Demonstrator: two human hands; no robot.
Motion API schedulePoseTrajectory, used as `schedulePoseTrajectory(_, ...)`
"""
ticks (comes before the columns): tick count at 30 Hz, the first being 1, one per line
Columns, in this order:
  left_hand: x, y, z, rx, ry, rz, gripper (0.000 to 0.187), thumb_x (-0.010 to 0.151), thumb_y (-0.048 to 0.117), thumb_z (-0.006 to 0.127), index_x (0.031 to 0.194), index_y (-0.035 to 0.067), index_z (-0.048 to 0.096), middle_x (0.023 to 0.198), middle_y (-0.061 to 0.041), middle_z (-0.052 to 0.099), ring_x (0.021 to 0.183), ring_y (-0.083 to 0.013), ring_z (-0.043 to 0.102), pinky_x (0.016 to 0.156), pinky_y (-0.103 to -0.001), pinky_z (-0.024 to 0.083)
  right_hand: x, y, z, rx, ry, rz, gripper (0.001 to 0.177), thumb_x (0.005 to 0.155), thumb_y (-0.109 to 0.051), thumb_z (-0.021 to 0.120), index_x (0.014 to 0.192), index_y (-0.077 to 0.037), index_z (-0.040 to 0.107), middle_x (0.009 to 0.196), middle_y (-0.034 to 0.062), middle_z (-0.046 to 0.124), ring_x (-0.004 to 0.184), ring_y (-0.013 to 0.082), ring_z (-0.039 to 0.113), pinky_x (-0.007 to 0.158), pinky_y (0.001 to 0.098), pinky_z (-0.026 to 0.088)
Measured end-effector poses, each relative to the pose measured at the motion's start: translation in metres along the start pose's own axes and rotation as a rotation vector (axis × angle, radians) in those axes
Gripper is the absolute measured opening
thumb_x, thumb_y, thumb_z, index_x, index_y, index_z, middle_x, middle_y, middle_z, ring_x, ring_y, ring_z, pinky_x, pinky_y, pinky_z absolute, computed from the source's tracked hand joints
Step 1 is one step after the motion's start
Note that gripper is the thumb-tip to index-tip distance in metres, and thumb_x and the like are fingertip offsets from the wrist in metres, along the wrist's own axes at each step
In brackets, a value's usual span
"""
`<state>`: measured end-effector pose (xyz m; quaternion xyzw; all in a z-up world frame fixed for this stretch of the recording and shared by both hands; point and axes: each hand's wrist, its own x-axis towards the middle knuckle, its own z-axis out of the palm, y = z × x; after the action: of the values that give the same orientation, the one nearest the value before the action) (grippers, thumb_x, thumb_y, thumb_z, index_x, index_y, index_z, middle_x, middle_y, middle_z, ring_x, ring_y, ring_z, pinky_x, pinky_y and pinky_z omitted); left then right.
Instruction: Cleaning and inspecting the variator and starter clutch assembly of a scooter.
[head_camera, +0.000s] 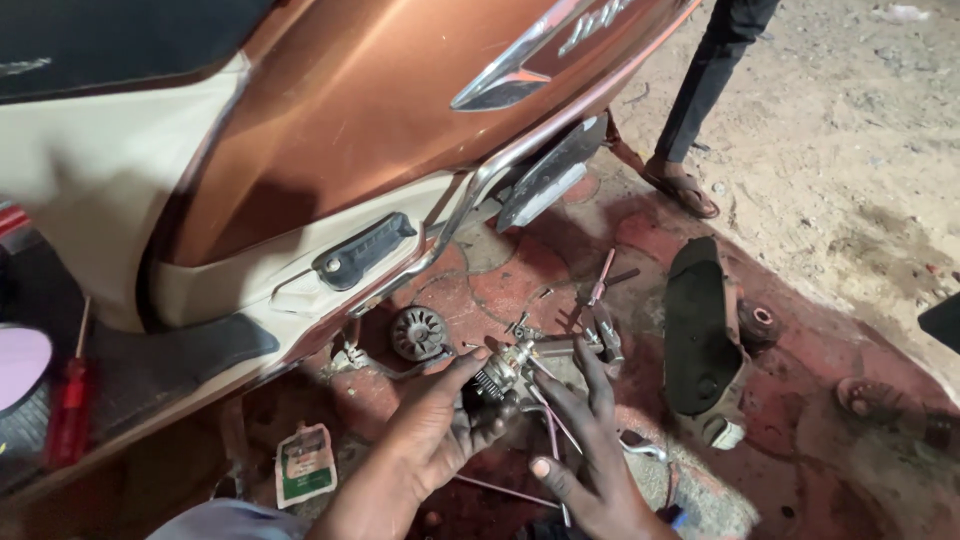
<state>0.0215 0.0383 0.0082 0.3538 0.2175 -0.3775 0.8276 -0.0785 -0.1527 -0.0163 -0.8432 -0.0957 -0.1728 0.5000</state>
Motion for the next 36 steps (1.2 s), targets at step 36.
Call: schedulePoseTrajectory(36,-0.005,-0.012,0.004,0.624,0.034,0.157,0.035,0.086,0.034,0.077,0.103,0.003,0.073,0.079,-0.008,0.075,0.06,-0.0146,0.069,0.047,-0.028,0.056,0.021,-0.014,-0.017,0.086,-0.21,0.072,0.06,0.091,-0.032,0.073,0.145,-0.012,0.058,0.174,0.0221,0.02,0.162,0.0405,0.017,0.124,0.0571,0.02)
